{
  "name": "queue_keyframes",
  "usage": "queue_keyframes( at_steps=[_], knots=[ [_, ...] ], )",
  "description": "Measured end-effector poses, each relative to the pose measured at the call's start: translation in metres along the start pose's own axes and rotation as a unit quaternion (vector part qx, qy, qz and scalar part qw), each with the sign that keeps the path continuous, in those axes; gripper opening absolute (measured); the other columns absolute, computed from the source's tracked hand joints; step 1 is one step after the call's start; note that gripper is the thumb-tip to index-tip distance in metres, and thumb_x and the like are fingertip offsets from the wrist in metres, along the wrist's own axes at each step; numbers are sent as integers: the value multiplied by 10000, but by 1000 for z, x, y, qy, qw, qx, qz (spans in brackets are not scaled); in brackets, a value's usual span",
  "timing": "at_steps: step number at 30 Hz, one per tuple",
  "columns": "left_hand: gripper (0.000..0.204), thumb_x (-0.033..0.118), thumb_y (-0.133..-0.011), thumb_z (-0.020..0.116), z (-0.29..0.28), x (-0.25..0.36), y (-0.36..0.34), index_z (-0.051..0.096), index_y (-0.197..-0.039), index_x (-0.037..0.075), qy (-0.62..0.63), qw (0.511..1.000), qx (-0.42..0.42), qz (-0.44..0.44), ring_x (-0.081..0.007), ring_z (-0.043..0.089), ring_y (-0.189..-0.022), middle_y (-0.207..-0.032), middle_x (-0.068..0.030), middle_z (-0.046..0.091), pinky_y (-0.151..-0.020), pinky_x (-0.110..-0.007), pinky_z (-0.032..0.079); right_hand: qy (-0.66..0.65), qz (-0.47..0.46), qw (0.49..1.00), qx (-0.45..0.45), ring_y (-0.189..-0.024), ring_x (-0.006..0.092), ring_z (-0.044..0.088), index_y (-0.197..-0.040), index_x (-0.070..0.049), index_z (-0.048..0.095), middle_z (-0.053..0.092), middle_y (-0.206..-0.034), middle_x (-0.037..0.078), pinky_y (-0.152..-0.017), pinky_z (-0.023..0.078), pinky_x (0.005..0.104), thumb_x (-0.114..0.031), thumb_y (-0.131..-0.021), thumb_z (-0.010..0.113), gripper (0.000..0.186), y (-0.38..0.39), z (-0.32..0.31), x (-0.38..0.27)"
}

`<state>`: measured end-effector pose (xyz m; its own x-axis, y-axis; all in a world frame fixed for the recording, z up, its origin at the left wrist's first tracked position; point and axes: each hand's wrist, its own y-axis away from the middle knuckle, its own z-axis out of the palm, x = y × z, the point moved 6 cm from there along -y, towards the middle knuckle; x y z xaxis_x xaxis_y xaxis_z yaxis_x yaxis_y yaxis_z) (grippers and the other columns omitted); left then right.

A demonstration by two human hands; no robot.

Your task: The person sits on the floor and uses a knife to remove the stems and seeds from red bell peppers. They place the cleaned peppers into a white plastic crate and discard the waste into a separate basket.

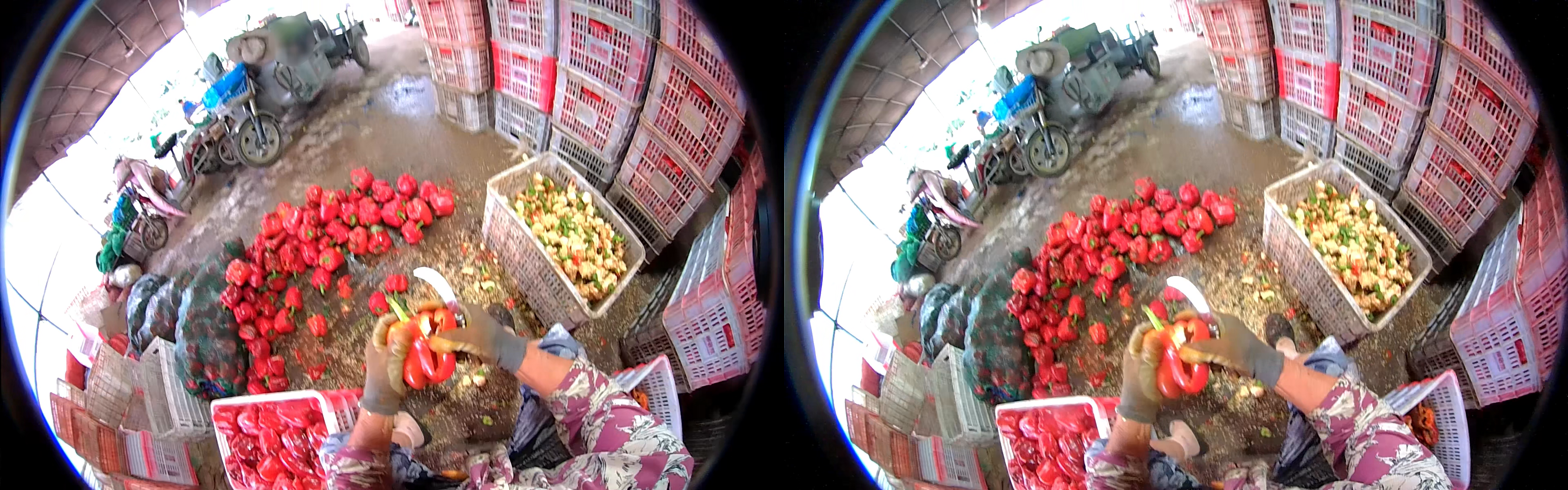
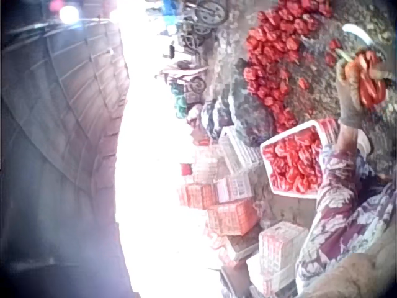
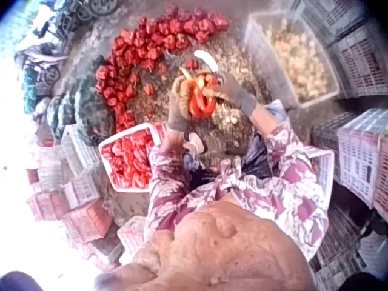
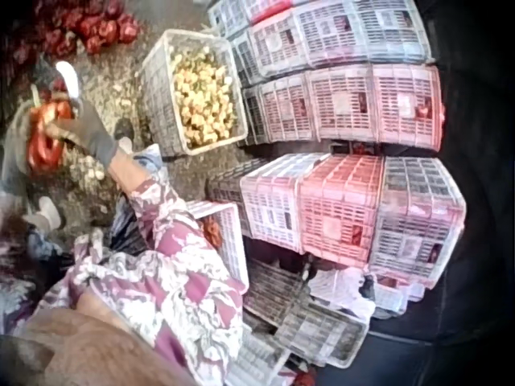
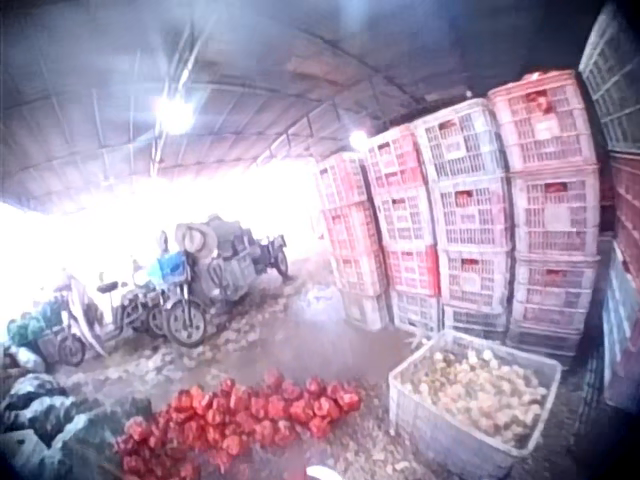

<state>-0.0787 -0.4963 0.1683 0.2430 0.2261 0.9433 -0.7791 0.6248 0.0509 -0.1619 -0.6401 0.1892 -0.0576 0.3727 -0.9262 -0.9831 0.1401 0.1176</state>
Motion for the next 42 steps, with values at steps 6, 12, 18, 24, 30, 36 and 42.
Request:
queue_keyframes(
  at_steps=[6,12,18,24,30,36,42],
  knots=[
    [567,168,-859,805,13,8,0,488,-1300,7,-10,1000,9,-16,-145,561,-1077,-1201,-76,561,-950,-304,499,102,-7,995,16,-1061,145,621,-1331,-17,584,679,-1158,75,-972,488,326,-224,-797,831,624,-11,-5,13],
    [526,212,-843,805,8,2,4,527,-1231,-10,-13,999,41,-8,-140,612,-927,-1068,-75,611,-860,-302,533,170,-53,984,5,-1009,129,618,-1371,-34,533,674,-1145,81,-902,521,303,-231,-794,818,673,-12,6,12],
    [318,147,-876,764,8,31,7,571,-1092,16,-104,988,111,37,-103,558,-897,-1006,-33,600,-822,-269,491,124,-49,991,-11,-1038,122,607,-1389,-33,516,660,-1187,78,-920,509,309,-247,-808,806,683,-12,14,9],
    [282,135,-897,729,-4,44,13,598,-1109,3,-133,975,164,61,-99,554,-886,-978,-32,610,-810,-272,487,187,1,982,40,-835,100,633,-1291,-13,590,699,-963,53,-755,541,288,-275,-821,811,582,-13,27,7],
    [376,212,-931,719,-58,8,8,559,-1181,-19,46,956,286,40,-126,577,-912,-1011,-52,617,-842,-292,496,157,-39,985,54,-763,68,600,-1132,-6,658,669,-867,12,-677,498,261,-195,-811,805,400,-16,51,1],
    [592,387,-898,746,-103,20,15,538,-1290,-6,112,931,332,100,-178,618,-992,-1179,-130,612,-841,-330,531,237,-246,937,71,-734,120,626,-1153,-34,622,641,-962,30,-649,525,273,-83,-811,761,372,-14,90,-6],
    [397,249,-912,754,-149,31,34,529,-1164,40,323,811,465,148,-128,604,-847,-1000,-50,631,-733,-302,513,-2,-213,947,241,-454,32,430,-1083,-120,590,507,-679,-44,-389,311,185,-327,-943,666,261,-20,100,-16]
  ],
)
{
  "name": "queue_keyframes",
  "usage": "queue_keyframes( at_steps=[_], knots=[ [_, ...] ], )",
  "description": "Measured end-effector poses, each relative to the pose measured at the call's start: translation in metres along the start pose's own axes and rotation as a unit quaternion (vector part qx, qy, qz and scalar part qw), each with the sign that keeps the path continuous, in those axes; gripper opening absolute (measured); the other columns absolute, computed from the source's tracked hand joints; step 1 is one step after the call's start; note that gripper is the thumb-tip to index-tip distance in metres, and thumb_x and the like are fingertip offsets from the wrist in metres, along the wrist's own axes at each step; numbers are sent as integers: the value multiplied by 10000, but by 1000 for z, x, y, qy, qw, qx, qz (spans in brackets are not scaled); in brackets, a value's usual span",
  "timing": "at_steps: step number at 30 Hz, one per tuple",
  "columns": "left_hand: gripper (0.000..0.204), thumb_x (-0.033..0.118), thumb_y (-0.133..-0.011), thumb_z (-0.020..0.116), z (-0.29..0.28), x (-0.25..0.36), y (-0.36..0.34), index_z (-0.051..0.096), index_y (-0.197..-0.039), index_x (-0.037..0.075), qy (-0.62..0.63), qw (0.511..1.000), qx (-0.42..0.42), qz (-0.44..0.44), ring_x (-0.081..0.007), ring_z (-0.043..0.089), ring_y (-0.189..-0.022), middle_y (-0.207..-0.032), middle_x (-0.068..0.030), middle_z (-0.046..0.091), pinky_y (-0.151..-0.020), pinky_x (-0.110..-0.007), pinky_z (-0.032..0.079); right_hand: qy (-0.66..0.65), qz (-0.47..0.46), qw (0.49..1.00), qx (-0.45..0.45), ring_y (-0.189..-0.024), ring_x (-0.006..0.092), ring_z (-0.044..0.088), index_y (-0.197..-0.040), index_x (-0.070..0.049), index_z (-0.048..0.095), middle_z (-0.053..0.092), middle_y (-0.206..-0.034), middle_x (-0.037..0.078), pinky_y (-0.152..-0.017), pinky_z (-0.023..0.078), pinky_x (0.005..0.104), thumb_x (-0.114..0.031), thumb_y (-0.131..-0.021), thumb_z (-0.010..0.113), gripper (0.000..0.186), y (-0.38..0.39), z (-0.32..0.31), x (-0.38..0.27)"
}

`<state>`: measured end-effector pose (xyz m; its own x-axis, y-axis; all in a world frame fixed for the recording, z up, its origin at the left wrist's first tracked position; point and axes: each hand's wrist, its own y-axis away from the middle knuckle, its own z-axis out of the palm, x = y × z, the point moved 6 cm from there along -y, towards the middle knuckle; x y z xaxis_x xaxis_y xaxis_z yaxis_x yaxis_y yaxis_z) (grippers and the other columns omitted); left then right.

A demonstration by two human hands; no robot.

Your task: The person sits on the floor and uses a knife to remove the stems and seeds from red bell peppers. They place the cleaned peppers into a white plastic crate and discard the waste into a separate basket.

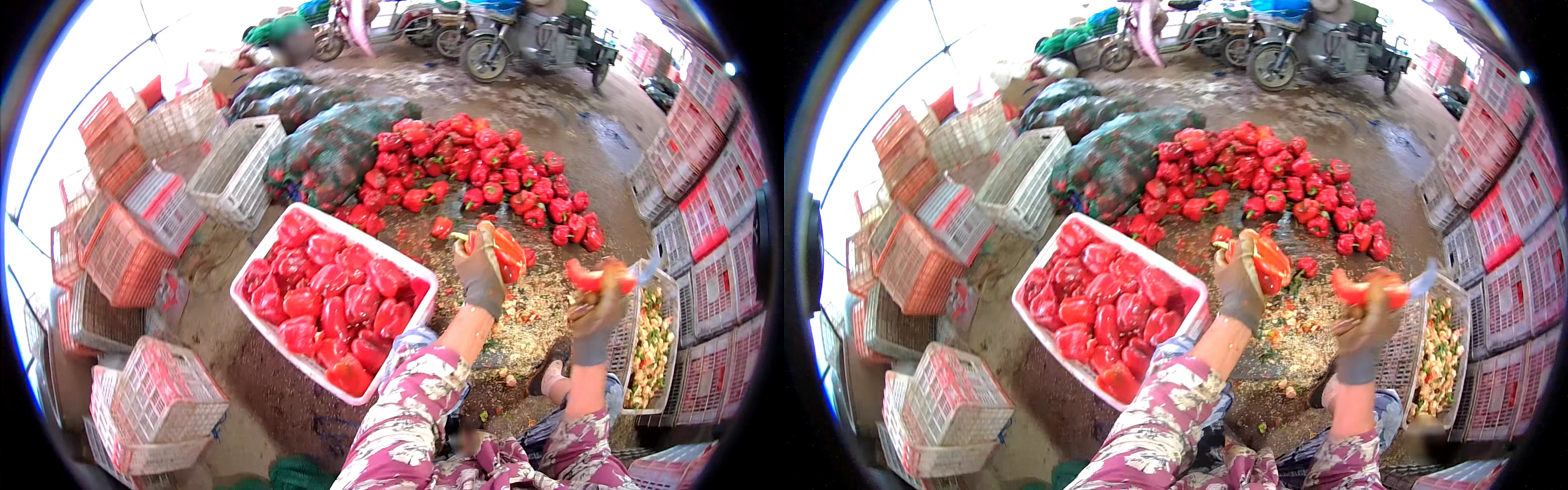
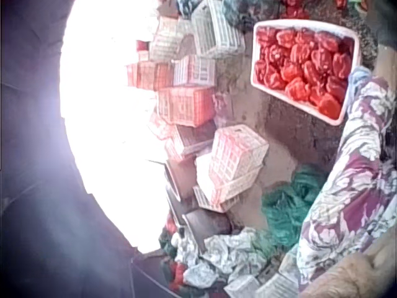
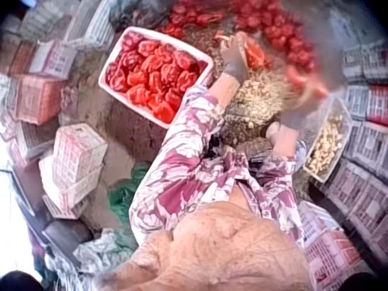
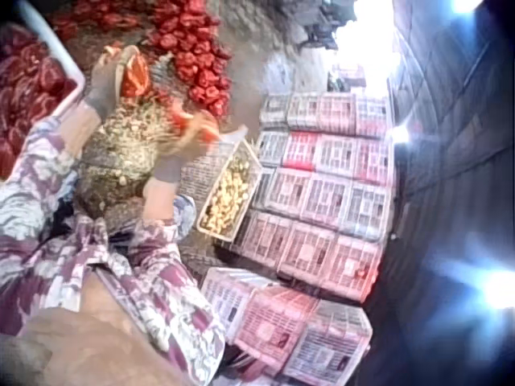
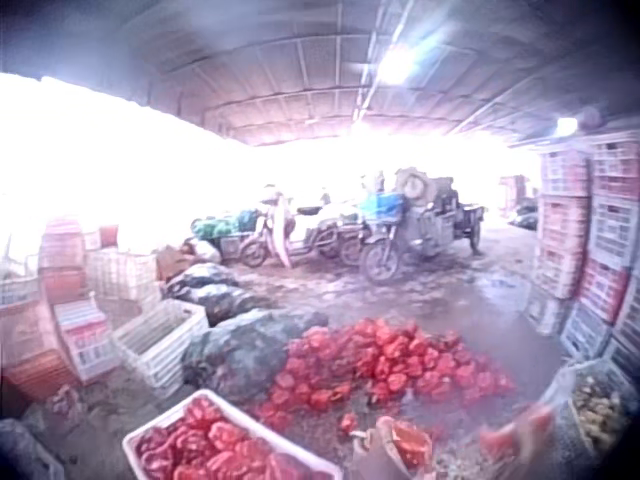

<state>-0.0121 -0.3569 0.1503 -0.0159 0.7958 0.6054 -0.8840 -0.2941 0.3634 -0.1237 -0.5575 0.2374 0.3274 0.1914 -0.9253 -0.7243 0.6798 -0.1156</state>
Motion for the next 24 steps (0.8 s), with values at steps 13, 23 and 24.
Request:
queue_keyframes(
  at_steps=[13,23,24],
  knots=[
    [309,309,-1003,614,26,-14,15,602,-1142,34,83,929,-294,-208,-179,674,-892,-1043,-71,670,-829,-328,568,317,-168,866,-349,-834,181,682,-1288,-16,599,695,-981,103,-711,546,312,-185,-820,778,529,-18,136,-40],
    [279,120,-948,559,31,-26,53,585,-1209,25,-143,867,-420,-227,-165,644,-943,-1084,-49,627,-834,-304,560,600,-243,651,-395,-1115,325,638,-1366,-163,549,638,-1232,129,-933,528,460,-356,-783,711,635,5,73,-27],
    [301,81,-909,552,30,-29,53,590,-1200,17,-169,865,-428,-201,-167,640,-938,-1079,-54,622,-830,-312,555,609,-238,651,-385,-1073,318,657,-1362,-197,554,646,-1210,115,-875,546,464,-375,-770,723,641,7,68,-28]
  ],
)
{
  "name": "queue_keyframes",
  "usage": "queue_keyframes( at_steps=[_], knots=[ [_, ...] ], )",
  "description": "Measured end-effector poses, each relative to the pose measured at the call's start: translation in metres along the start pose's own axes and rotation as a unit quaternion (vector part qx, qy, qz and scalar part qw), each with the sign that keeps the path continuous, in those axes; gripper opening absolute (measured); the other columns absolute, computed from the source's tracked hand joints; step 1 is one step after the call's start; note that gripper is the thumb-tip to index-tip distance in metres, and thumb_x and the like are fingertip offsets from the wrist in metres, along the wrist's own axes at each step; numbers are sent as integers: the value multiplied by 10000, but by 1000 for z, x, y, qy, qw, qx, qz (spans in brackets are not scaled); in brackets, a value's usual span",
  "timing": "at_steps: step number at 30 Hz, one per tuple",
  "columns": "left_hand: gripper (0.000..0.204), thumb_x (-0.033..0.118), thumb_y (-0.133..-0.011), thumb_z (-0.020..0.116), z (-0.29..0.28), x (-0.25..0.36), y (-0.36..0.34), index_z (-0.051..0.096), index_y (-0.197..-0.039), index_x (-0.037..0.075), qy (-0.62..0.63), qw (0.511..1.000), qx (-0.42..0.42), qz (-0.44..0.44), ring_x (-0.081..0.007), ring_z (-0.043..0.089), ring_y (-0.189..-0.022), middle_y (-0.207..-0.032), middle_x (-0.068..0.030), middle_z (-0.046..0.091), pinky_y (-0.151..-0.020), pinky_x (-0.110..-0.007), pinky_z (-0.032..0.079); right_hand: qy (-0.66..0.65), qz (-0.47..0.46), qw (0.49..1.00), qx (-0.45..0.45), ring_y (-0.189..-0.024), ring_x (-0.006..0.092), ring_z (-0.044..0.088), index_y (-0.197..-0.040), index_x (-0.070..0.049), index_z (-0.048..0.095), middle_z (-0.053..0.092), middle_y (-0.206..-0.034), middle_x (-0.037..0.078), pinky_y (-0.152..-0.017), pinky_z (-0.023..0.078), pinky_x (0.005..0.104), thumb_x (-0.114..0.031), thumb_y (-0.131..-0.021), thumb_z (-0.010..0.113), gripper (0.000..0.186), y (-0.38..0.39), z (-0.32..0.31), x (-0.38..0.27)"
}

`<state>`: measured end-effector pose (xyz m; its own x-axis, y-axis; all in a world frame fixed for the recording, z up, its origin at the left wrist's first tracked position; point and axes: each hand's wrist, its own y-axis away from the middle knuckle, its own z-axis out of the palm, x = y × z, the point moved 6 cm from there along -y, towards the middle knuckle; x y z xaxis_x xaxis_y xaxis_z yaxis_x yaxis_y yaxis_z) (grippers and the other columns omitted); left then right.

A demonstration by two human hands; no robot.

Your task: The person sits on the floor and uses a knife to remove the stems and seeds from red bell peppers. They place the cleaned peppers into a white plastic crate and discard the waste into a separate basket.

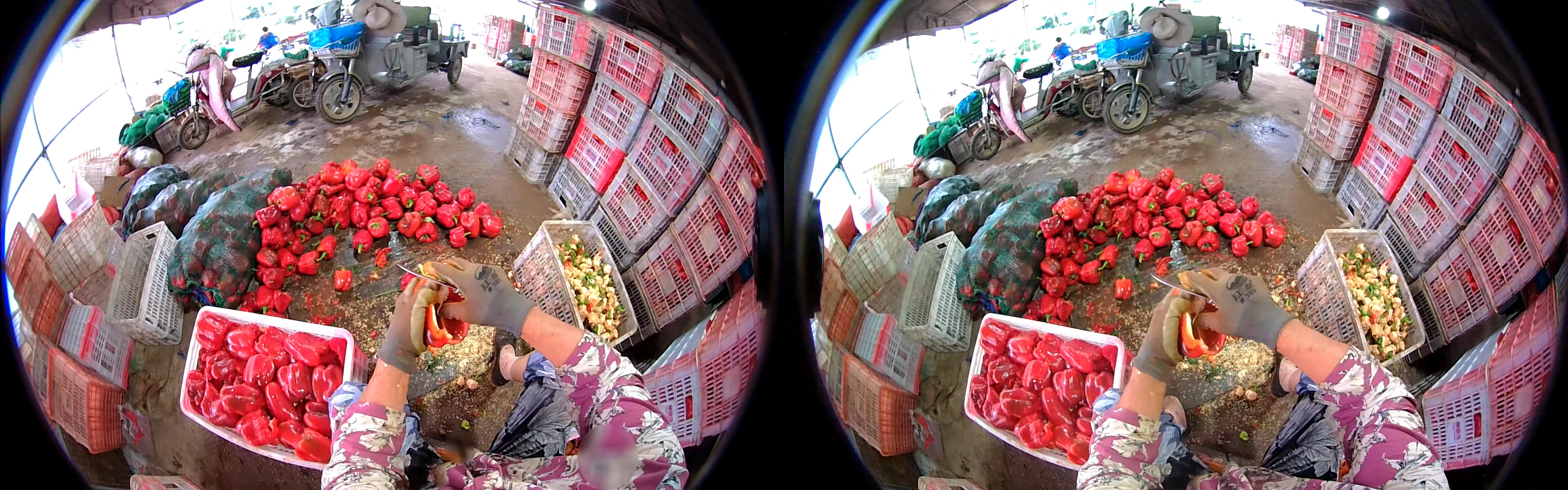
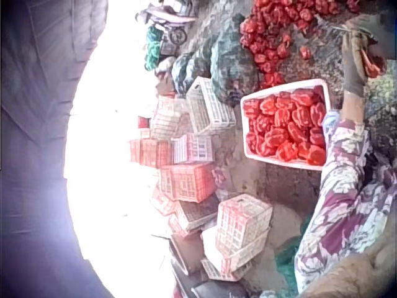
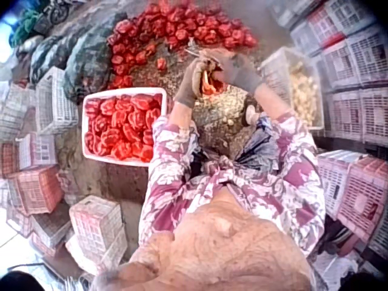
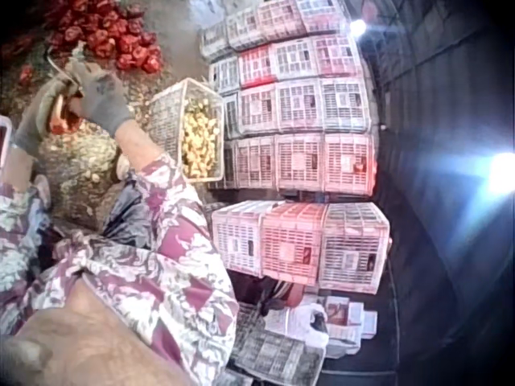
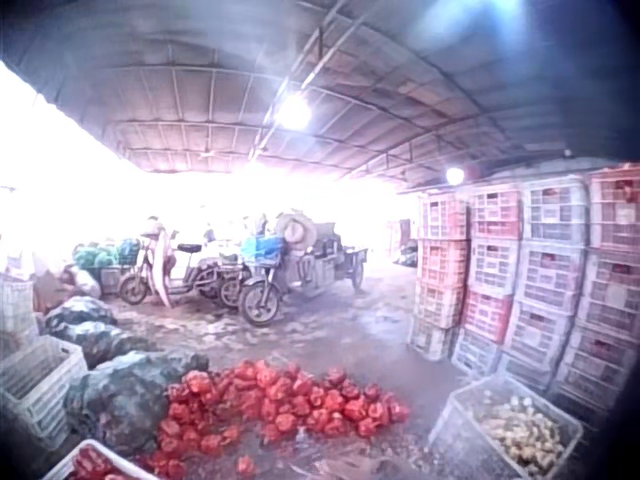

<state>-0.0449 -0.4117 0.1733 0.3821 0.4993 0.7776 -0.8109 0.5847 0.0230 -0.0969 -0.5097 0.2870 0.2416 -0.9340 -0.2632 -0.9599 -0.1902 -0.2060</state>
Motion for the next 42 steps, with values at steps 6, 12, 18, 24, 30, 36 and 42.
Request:
queue_keyframes(
  at_steps=[6,12,18,24,30,36,42],
  knots=[
    [359,108,-934,598,27,-3,17,556,-1279,17,-73,996,-19,-41,-177,641,-1039,-1146,-80,625,-890,-332,548,16,22,1000,-5,-948,312,695,-1290,-184,608,691,-1049,120,-786,557,449,-430,-753,749,607,17,4,21],
    [547,108,-901,729,37,0,22,469,-1369,-1,-7,993,-42,-110,-153,628,-1058,-1213,-87,614,-902,-308,534,-261,20,960,99,-868,185,713,-1165,-81,684,735,-996,101,-757,556,341,-324,-745,823,504,28,7,43],
    [490,124,-903,734,28,2,21,519,-1320,-14,-83,989,-61,-109,-124,614,-1034,-1168,-63,630,-895,-291,515,-528,209,823,22,-711,67,620,-1146,-1,674,687,-820,15,-663,516,242,-210,-797,807,428,31,33,71],
    [390,142,-903,729,15,-15,13,607,-1237,-18,-266,961,-20,-72,-112,628,-971,-1094,-57,672,-845,-269,520,-118,-18,993,9,-948,298,686,-1380,-198,552,701,-1030,117,-805,543,417,-416,-805,735,642,38,36,73],
    [305,104,-900,724,20,-10,16,641,-1170,-12,-272,957,-62,-75,-86,615,-922,-1048,-30,677,-816,-266,521,-132,36,989,-61,-969,353,686,-1233,-143,629,714,-1024,130,-814,546,441,-315,-813,710,461,38,14,53],
    [337,59,-876,712,28,-6,15,631,-1189,-36,-302,950,-73,-42,-89,613,-925,-1044,-35,681,-819,-271,524,-316,109,941,-45,-862,312,707,-1214,-106,657,719,-914,159,-787,533,399,-271,-805,727,447,48,25,73],
    [336,5,-836,664,24,-9,14,638,-1166,-52,-339,941,-24,-6,-97,612,-925,-1017,-52,690,-824,-270,516,-338,166,924,-61,-855,295,706,-1208,-101,662,716,-871,153,-796,531,396,-253,-835,722,407,44,21,68]
  ],
)
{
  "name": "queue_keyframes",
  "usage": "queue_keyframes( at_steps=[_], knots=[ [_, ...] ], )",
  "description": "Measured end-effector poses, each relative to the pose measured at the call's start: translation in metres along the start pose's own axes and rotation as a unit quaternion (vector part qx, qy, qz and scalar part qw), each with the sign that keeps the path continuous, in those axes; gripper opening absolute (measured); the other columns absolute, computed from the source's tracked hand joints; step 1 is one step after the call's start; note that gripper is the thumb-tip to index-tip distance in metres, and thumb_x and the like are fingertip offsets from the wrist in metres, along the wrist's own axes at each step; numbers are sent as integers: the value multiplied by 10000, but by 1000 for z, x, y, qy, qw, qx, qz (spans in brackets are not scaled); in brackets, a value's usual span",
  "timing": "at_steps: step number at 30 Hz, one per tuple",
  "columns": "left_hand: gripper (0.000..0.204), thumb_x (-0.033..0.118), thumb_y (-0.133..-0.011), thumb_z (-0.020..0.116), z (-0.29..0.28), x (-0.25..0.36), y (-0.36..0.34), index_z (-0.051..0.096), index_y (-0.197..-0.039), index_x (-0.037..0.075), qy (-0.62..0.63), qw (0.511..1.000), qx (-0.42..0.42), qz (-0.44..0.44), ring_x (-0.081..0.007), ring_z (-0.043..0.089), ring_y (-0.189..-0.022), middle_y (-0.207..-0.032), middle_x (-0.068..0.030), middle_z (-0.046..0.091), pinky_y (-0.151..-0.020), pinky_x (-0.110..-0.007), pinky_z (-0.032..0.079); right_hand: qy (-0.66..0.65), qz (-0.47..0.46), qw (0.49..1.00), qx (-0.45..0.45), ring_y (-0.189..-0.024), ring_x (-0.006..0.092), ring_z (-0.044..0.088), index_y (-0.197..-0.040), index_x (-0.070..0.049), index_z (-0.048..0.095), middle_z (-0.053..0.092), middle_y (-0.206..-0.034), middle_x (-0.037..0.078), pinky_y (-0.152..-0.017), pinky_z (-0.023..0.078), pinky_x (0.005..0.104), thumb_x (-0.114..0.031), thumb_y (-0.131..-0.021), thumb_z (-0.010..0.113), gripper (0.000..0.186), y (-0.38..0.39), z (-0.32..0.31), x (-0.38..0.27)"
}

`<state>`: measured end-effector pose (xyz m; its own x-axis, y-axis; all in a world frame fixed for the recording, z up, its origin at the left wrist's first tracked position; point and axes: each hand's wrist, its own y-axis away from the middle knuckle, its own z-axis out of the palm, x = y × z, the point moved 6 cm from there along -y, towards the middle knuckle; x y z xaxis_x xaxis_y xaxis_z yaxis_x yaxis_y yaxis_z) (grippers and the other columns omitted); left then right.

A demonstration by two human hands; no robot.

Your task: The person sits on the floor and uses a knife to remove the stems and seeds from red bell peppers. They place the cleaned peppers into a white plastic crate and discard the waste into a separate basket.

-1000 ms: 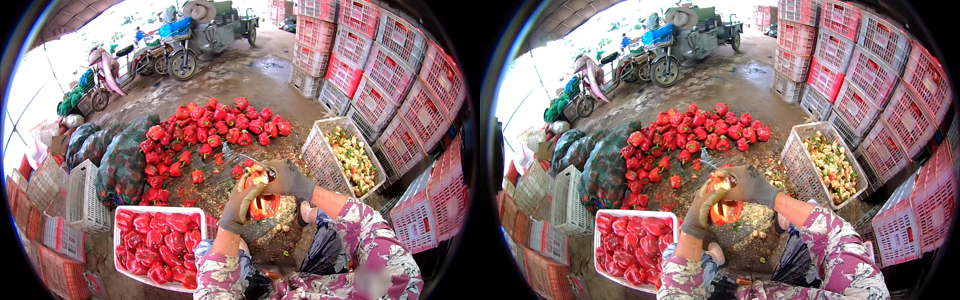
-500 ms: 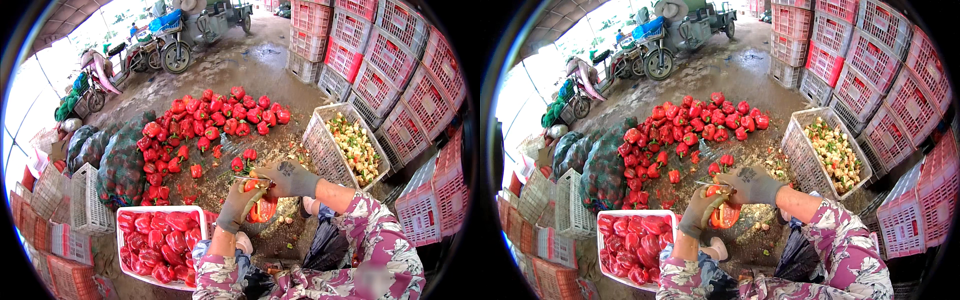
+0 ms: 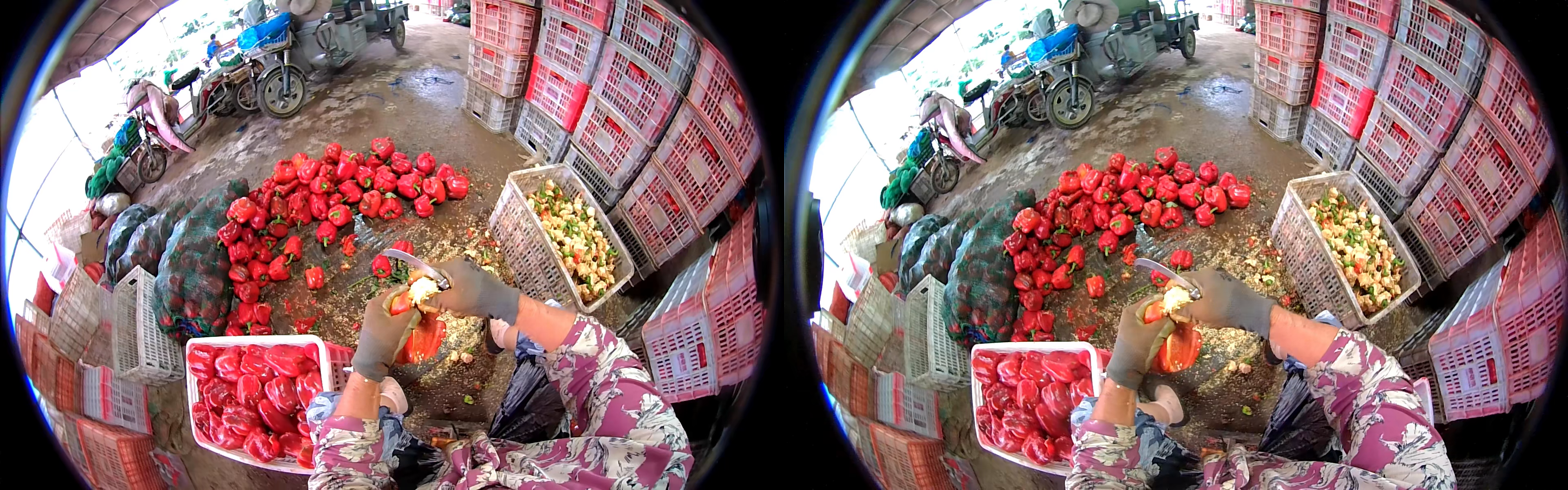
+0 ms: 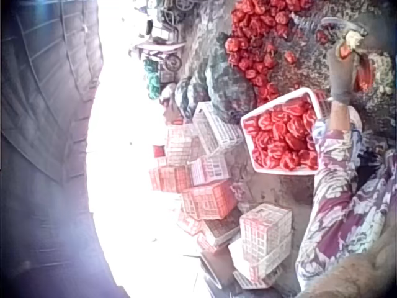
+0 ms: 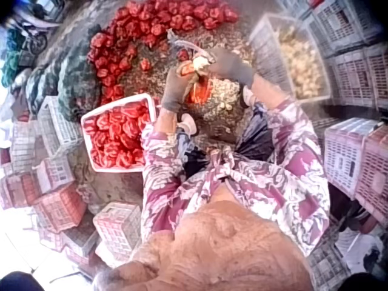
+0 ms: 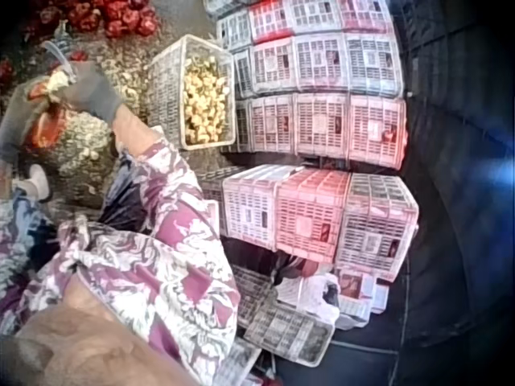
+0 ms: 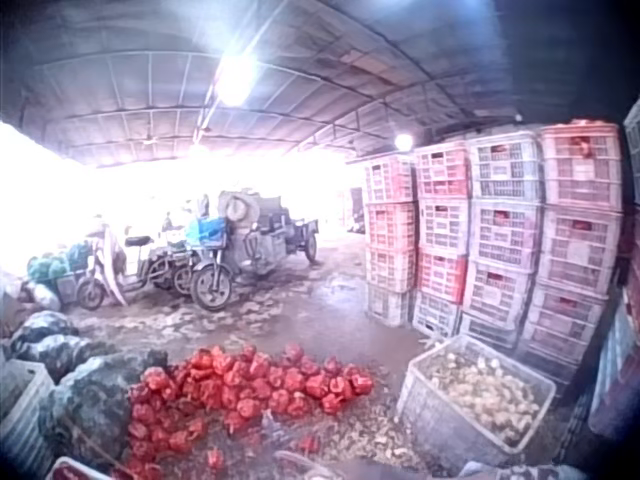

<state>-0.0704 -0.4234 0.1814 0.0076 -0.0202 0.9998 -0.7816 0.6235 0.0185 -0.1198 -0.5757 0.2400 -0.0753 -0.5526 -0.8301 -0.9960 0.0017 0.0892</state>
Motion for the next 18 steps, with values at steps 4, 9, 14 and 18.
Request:
queue_keyframes(
  at_steps=[4,9,14,18],
  knots=[
    [324,6,-831,656,4,5,1,629,-1147,-59,-21,998,52,-20,-108,612,-922,-1017,-73,691,-833,-279,508,-96,51,991,77,-806,273,699,-1166,-45,658,702,-821,135,-776,535,385,-250,-863,720,371,2,11,15],
    [311,-24,-836,656,3,2,-1,654,-1147,-37,15,995,102,12,-82,603,-870,-968,-31,684,-786,-239,505,-240,106,952,159,-534,98,569,-976,-19,641,625,-706,46,-497,478,291,-239,-904,732,249,2,24,20],
    [286,-26,-824,671,-4,3,-2,663,-1110,-19,43,995,89,25,-75,597,-855,-944,-20,676,-774,-242,505,-346,166,910,159,-462,96,523,-895,-2,632,606,-682,44,-395,406,284,-309,-873,778,341,2,20,25],
    [277,-21,-814,680,-2,2,2,665,-1090,-6,-41,998,47,-18,-71,588,-846,-928,-10,668,-767,-243,501,-132,85,980,122,-624,113,624,-964,-2,670,681,-772,67,-556,503,302,-325,-847,786,363,0,5,30]
  ],
)
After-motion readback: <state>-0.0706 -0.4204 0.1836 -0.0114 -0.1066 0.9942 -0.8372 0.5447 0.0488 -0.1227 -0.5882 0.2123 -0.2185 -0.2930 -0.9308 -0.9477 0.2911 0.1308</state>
